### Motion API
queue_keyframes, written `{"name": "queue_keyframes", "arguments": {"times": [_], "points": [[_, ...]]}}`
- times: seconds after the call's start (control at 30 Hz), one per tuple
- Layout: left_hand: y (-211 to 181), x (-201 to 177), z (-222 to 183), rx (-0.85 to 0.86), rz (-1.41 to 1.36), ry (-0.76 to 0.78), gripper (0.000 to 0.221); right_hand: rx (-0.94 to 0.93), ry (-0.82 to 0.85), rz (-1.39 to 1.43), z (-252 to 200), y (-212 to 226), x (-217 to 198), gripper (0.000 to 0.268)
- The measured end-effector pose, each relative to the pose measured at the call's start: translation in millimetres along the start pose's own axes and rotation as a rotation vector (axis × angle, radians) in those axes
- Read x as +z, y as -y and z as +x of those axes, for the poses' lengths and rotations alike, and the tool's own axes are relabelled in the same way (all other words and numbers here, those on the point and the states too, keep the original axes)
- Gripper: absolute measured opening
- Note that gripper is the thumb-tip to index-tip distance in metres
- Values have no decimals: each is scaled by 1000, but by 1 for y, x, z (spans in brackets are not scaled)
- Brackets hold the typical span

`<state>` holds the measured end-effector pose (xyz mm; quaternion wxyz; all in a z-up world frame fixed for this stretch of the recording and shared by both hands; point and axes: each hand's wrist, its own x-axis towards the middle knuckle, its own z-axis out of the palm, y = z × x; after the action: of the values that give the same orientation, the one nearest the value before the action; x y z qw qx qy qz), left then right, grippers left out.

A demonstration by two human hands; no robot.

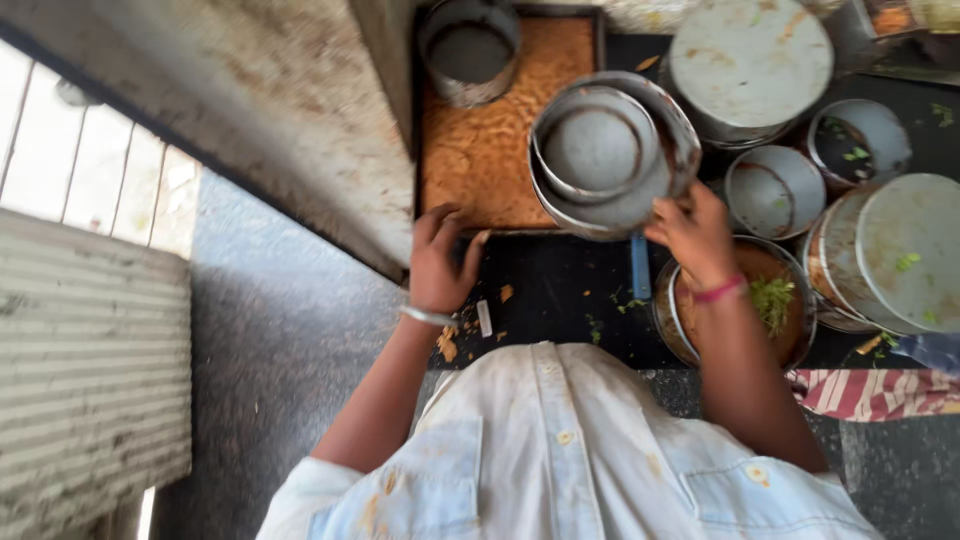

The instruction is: The person stacks several round metal cake tins, some containing baked goods, on a black countertop and then chops a bunch of green herbs using a knife.

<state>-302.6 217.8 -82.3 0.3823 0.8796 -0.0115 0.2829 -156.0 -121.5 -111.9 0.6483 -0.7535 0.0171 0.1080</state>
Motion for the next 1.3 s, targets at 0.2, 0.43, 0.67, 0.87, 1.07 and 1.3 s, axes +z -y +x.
{"name": "queue_keyframes", "arguments": {"times": [0.2,0.43,0.67,0.87,1.07,1.3], "points": [[12,24,43,-36,129,36,38,96,-47,524,-97,5,-61,34],[72,87,156,46,391,212,86,-56,-183,662,-172,14,-117,46],[20,88,119,100,384,-87,15,-167,-407,741,-211,16,-218,47],[-156,103,10,166,-82,97,18,-240,-478,673,-190,-3,-312,47],[-277,187,4,406,-295,221,20,-186,-579,743,-142,-39,-404,64],[-349,262,-9,473,-348,205,21,-237,-749,711,-65,-99,-533,86]]}}
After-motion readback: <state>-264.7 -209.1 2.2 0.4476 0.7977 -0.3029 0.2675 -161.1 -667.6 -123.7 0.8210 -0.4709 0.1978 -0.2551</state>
